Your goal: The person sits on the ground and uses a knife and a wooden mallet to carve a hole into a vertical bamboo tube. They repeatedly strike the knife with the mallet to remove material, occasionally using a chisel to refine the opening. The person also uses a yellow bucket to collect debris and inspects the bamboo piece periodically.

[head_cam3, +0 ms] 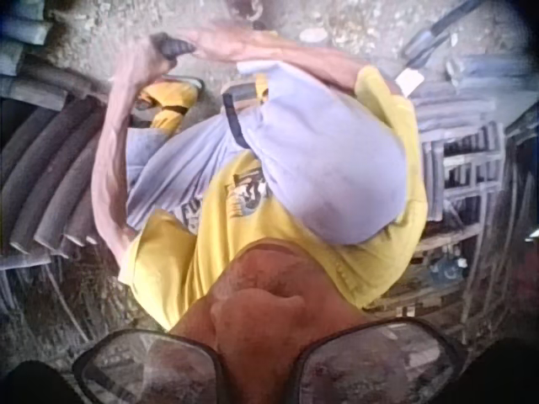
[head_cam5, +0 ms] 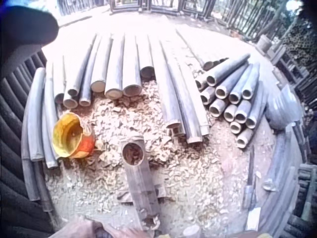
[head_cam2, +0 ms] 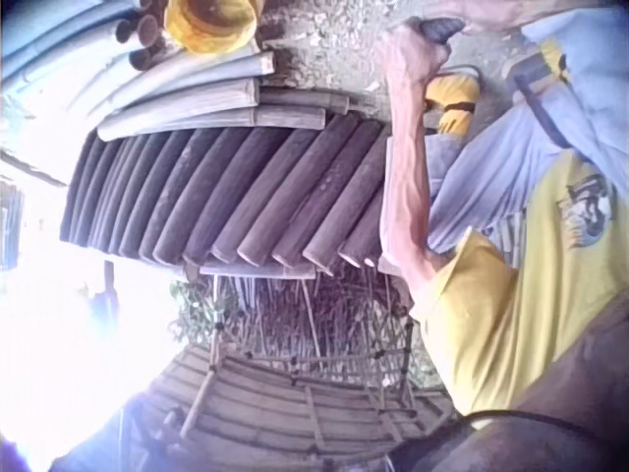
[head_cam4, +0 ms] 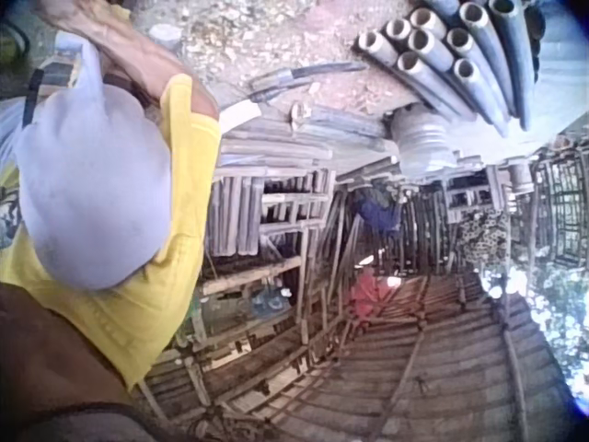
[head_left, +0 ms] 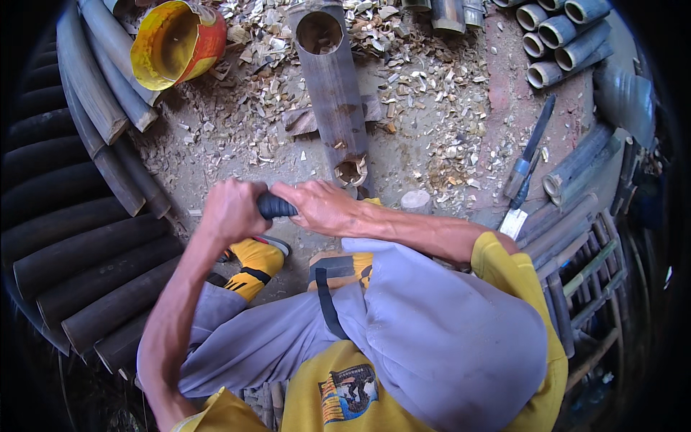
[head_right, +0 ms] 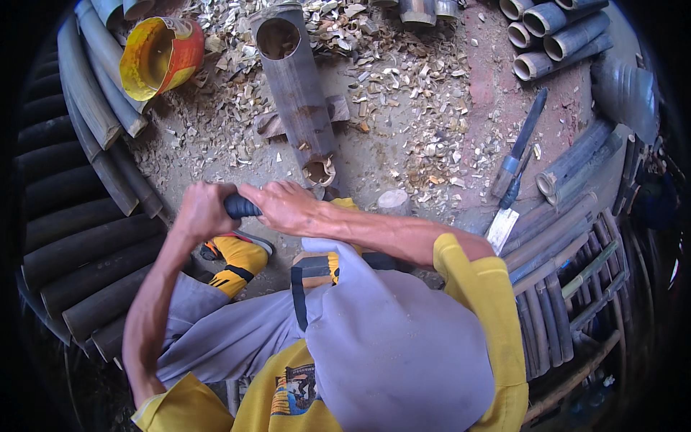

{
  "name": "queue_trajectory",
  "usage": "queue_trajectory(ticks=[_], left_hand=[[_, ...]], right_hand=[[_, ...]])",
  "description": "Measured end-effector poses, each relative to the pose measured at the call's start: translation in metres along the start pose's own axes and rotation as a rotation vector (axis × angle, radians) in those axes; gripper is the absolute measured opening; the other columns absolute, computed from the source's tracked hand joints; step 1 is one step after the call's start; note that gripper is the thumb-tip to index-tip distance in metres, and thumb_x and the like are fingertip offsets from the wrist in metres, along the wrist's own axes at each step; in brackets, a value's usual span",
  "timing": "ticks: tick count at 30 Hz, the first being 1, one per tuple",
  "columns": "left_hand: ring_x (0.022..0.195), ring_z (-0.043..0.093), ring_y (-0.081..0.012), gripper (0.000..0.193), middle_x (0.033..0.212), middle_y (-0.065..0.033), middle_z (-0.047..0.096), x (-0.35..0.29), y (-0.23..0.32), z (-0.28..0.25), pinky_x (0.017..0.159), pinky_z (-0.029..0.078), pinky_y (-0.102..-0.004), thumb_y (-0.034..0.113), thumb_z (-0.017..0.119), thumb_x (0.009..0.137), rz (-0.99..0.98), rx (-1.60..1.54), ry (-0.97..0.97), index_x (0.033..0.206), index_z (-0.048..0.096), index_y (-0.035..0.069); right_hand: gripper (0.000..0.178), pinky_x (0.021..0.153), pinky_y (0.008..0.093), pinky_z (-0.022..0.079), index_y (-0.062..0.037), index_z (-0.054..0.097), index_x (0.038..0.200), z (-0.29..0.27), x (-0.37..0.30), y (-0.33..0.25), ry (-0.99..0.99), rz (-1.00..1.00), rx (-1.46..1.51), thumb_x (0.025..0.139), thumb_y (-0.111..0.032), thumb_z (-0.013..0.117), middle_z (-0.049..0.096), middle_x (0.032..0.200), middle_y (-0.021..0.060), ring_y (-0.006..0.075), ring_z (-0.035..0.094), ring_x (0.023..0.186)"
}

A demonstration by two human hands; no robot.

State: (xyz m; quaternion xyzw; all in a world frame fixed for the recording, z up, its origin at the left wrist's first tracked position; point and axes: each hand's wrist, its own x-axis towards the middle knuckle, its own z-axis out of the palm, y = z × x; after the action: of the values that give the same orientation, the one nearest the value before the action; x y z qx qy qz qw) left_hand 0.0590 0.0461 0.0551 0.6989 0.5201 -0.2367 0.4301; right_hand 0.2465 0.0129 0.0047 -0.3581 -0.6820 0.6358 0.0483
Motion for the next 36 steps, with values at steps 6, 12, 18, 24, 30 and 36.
queue_trajectory(ticks=[6,12,18,24,30,36], left_hand=[[0.065,0.067,-0.0308,0.037,0.068,-0.0172,0.065,-0.058,0.093,0.186,0.065,0.052,-0.0386,0.021,0.073,0.063,-0.342,-0.986,0.286,0.089,0.065,-0.003],[0.061,0.065,-0.0236,0.037,0.069,-0.0152,0.066,-0.039,0.036,0.176,0.063,0.051,-0.0371,0.022,0.072,0.062,-0.391,-0.870,0.269,0.090,0.066,-0.002],[0.068,0.066,-0.0364,0.033,0.071,-0.0190,0.066,-0.014,-0.002,0.060,0.068,0.053,-0.0440,0.022,0.072,0.059,-0.099,-0.322,0.152,0.086,0.066,0.004],[0.059,0.064,-0.0321,0.014,0.062,-0.0125,0.063,0.032,0.036,-0.048,0.058,0.052,-0.0430,0.016,0.065,0.059,0.249,0.233,0.203,0.070,0.060,0.007],[0.061,0.066,-0.0253,0.031,0.067,-0.0143,0.066,-0.024,0.037,0.141,0.064,0.054,-0.0383,0.020,0.072,0.060,-0.196,-0.689,0.387,0.085,0.068,0.002],[0.060,0.067,-0.0226,0.032,0.069,-0.0138,0.068,-0.014,0.032,0.031,0.067,0.055,-0.0380,0.022,0.073,0.060,-0.299,-0.438,0.057,0.085,0.070,0.002]], right_hand=[[0.018,0.058,0.0410,0.054,-0.0088,0.065,0.093,0.001,-0.035,0.004,-0.603,-0.224,-0.581,0.077,-0.015,0.061,0.067,0.074,0.0137,0.0294,0.069,0.072],[0.015,0.055,0.0395,0.053,-0.0085,0.066,0.089,0.003,0.004,0.010,-0.451,-0.365,-0.614,0.081,-0.015,0.057,0.067,0.072,0.0109,0.0270,0.069,0.070],[0.030,0.067,0.0390,0.053,-0.0109,0.056,0.106,0.004,-0.005,0.002,0.099,-0.110,-0.552,0.077,-0.012,0.063,0.064,0.083,0.0111,0.0268,0.066,0.078],[0.031,0.073,0.0426,0.052,-0.0054,0.050,0.104,-0.026,-0.020,-0.001,0.498,-0.053,-0.252,0.075,-0.004,0.062,0.059,0.082,0.0154,0.0356,0.063,0.080],[0.019,0.061,0.0416,0.053,-0.0067,0.064,0.097,-0.021,-0.016,0.000,-0.319,-0.136,-0.555,0.079,-0.011,0.058,0.067,0.072,0.0135,0.0301,0.068,0.071],[0.022,0.066,0.0443,0.053,-0.0066,0.061,0.098,-0.038,-0.016,-0.004,-0.015,-0.126,-0.377,0.076,-0.008,0.061,0.065,0.075,0.0137,0.0316,0.067,0.078]])
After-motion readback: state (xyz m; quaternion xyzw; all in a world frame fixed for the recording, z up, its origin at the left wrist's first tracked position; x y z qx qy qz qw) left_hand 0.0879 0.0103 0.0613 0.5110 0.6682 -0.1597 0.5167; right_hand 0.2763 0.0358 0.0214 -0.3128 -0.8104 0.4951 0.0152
